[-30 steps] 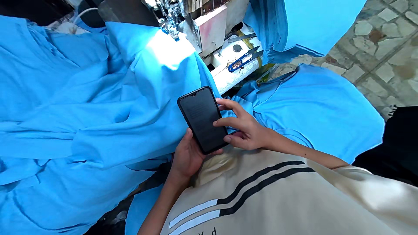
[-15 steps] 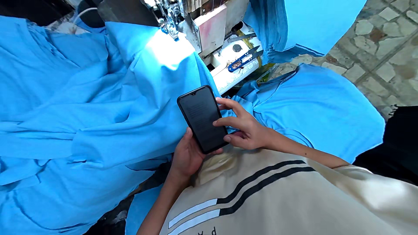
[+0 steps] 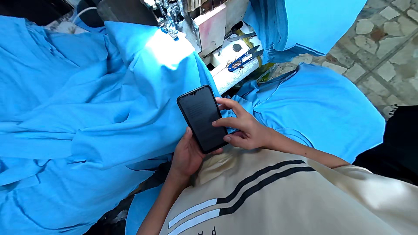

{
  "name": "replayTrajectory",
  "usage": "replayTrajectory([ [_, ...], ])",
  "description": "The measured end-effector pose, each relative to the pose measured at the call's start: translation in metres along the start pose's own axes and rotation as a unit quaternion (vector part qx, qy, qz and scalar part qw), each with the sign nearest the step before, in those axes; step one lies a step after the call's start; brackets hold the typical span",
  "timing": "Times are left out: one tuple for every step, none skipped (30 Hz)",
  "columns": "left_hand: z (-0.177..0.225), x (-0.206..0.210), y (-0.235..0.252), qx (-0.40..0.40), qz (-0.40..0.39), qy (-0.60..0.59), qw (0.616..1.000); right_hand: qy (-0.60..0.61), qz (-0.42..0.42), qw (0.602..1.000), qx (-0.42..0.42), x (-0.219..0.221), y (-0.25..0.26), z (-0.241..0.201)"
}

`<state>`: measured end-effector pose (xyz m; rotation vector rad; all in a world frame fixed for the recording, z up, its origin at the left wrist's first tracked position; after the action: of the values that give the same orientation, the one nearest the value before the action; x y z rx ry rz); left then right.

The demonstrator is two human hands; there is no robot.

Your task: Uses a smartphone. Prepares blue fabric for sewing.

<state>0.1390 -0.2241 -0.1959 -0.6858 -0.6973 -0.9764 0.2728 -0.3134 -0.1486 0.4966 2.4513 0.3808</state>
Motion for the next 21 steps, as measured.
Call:
replayTrajectory([
  [0.0001,0.0002,0.0001,0.001,0.0,0.0,1.0,0.0,-0.001,1.0,0.0,0.0001,-0.0001,0.0001],
  [0.0002,0.0003,0.0001,0.002,0.001,0.0,1.0,0.0,-0.002,1.0,0.0,0.0002,-0.0002,0.0001],
  [0.0002,0.0002,0.0001,0.002,0.001,0.0,1.0,0.0,-0.002,1.0,0.0,0.0001,-0.0002,-0.0002],
  [0.0002,0.0002,0.0,0.002,0.001,0.001,1.0,0.0,-0.002,1.0,0.0,0.0001,-0.0002,-0.0005],
  [0.0002,0.0001,0.0,0.002,0.001,0.0,1.0,0.0,-0.001,1.0,0.0,0.0001,-0.0002,-0.0007],
  [0.0001,0.0001,-0.0002,0.001,0.001,0.0,1.0,0.0,-0.001,1.0,0.001,0.0002,-0.0002,-0.0007],
  [0.0002,0.0001,-0.0005,0.001,0.002,0.0,1.0,0.0,-0.001,1.0,0.0,0.0005,-0.0004,-0.0008],
  [0.0002,0.0,-0.0005,0.001,0.003,0.002,1.0,0.0,-0.001,1.0,0.0,0.0005,-0.0004,-0.0009],
  [0.0002,-0.0001,-0.0005,0.001,0.003,0.002,1.0,0.001,-0.001,1.0,0.001,0.0005,-0.0004,-0.0009],
  [0.0002,-0.0003,-0.0006,0.001,0.004,0.003,1.0,0.001,-0.001,1.0,0.0,0.0005,-0.0005,-0.0009],
  [0.0,-0.0006,-0.0007,0.0,0.005,0.002,1.0,0.002,-0.001,1.0,0.0,0.0007,-0.0006,-0.0009],
  [-0.0002,-0.001,-0.0008,0.0,0.005,0.0,1.0,0.003,-0.003,1.0,-0.001,0.0009,-0.0007,-0.0009],
  [-0.0003,-0.0012,-0.0008,0.0,0.004,-0.002,1.0,0.003,-0.003,1.0,-0.001,0.0011,-0.0007,-0.0009],
  [-0.0003,-0.0014,-0.0009,0.001,0.003,-0.003,1.0,0.002,-0.003,1.0,-0.001,0.0012,-0.0007,-0.0011],
  [-0.0004,-0.0016,-0.001,0.002,0.002,-0.004,1.0,0.002,-0.003,1.0,-0.001,0.0014,-0.0007,-0.0011],
  [-0.0005,-0.0016,-0.001,0.002,0.0,-0.004,1.0,0.001,-0.003,1.0,-0.001,0.0016,-0.0008,-0.0011],
  [-0.0006,-0.0016,-0.001,0.002,0.0,-0.005,1.0,0.001,-0.002,1.0,-0.002,0.0017,-0.0007,-0.0012],
  [-0.0005,-0.0014,-0.0011,0.003,0.0,-0.004,1.0,0.0,-0.003,1.0,-0.003,0.0017,-0.0006,-0.0014],
  [-0.0003,-0.0012,-0.0011,0.003,0.001,-0.004,1.0,0.0,-0.004,1.0,-0.002,0.0019,-0.0005,-0.0016],
  [-0.0003,-0.0011,-0.0011,0.002,0.002,-0.004,1.0,-0.001,-0.005,1.0,-0.001,0.002,-0.0005,-0.0016],
  [-0.0002,-0.0011,-0.0011,0.001,0.003,-0.005,1.0,-0.001,-0.004,1.0,-0.001,0.0019,-0.0005,-0.0018],
])
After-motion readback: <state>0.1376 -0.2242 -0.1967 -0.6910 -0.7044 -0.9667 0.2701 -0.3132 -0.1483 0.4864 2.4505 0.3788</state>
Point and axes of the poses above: each hand's wrist, its own y-axis towards the middle knuckle, its own x-axis out of the palm, z = x × y, the point moved 7 cm from there along y, towards the middle knuckle, and after that the axes turned 12 degrees about x, right-handed, at the moved point
